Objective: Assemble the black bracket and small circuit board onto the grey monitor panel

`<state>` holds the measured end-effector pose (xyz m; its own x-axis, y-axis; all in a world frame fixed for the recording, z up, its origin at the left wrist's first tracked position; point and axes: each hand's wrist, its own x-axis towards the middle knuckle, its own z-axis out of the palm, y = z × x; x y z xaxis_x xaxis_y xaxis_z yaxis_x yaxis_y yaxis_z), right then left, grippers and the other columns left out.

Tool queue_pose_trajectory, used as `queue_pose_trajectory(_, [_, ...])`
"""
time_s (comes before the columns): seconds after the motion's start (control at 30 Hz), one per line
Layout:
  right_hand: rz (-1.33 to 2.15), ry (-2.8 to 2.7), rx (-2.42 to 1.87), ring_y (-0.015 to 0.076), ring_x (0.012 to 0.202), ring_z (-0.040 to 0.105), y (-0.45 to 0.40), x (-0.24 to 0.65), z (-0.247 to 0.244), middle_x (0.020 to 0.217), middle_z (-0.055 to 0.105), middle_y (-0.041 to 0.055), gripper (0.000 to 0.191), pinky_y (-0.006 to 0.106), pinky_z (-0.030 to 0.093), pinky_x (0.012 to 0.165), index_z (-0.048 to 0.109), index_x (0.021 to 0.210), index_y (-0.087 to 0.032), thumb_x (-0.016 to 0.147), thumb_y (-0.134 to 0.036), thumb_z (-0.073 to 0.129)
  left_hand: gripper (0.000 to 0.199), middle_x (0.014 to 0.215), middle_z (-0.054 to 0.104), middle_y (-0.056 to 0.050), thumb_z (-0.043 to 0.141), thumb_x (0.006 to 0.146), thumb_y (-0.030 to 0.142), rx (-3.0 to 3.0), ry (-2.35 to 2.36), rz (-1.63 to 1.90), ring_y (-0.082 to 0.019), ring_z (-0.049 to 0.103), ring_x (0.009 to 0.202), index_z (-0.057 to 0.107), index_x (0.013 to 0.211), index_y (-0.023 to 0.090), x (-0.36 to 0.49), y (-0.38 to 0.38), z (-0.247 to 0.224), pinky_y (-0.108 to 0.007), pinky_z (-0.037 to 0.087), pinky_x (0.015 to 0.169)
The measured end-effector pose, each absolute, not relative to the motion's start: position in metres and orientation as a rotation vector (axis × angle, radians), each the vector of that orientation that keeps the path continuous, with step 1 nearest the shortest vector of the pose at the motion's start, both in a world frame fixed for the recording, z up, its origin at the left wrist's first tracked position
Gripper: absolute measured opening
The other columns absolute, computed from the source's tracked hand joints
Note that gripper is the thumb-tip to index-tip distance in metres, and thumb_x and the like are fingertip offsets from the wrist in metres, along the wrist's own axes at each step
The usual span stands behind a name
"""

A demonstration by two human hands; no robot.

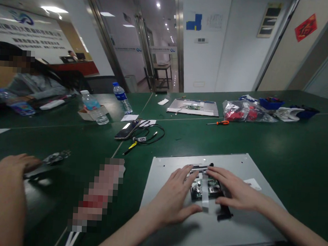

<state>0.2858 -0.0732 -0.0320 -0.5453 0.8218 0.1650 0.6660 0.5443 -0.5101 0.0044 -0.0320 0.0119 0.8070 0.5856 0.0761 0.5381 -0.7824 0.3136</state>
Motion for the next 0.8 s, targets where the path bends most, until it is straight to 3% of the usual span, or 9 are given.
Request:
queue_pose_trajectory(0.23, [0.527, -2.367, -1.143, 0.0345, 0.149, 0.027, -0.075, 0.260, -0.061, 0.163, 0.023, 0.0146, 0.082, 0.058, 0.031, 0.119, 0.020, 0.159, -0.026, 0.091, -0.043, 0.063, 0.100, 0.165, 0.017, -0.019, 0.070, 0.086, 0.057, 2.677, 0.722, 0.349, -0.038, 0.015, 0.153, 0.010, 0.158, 0.024, 0.002, -0.022, -0.015, -0.063, 0.020, 0.122])
queue_pose_trajectory(0.4, [0.495, -2.408, -1.139, 0.0339, 0.150, 0.024, -0.077, 0.259, -0.061, 0.165, 0.020, 0.0112, 0.073, 0.057, 0.028, 0.120, 0.023, 0.158, -0.029, 0.096, -0.048, 0.056, 0.093, 0.165, 0.019, -0.017, 0.065, 0.090, 0.060, 2.698, 0.824, 0.299, -0.036, 0.017, 0.153, 0.014, 0.159, 0.023, -0.014, -0.026, -0.010, -0.061, 0.018, 0.123])
queue_pose_trajectory(0.63, [0.508, -2.323, -1.299, 0.0350, 0.151, 0.023, -0.082, 0.294, -0.077, 0.167, 0.016, 0.0115, 0.072, 0.056, 0.030, 0.120, 0.018, 0.160, -0.025, 0.099, -0.054, 0.043, 0.069, 0.159, 0.037, -0.013, 0.054, 0.098, 0.052, 2.782, 1.190, 0.226, -0.034, 0.032, 0.148, 0.029, 0.156, 0.023, -0.090, -0.052, -0.009, -0.060, 0.029, 0.119])
queue_pose_trajectory(0.8, [0.390, -2.148, -1.480, 0.0365, 0.150, 0.027, -0.092, 0.352, -0.101, 0.166, 0.020, 0.0117, 0.069, 0.060, 0.030, 0.119, 0.017, 0.160, -0.026, 0.099, -0.057, 0.031, 0.078, 0.153, 0.047, -0.011, 0.054, 0.093, 0.067, 3.012, 1.048, 0.276, -0.033, 0.045, 0.139, 0.036, 0.154, 0.022, -0.125, -0.082, -0.041, -0.052, 0.038, 0.116])
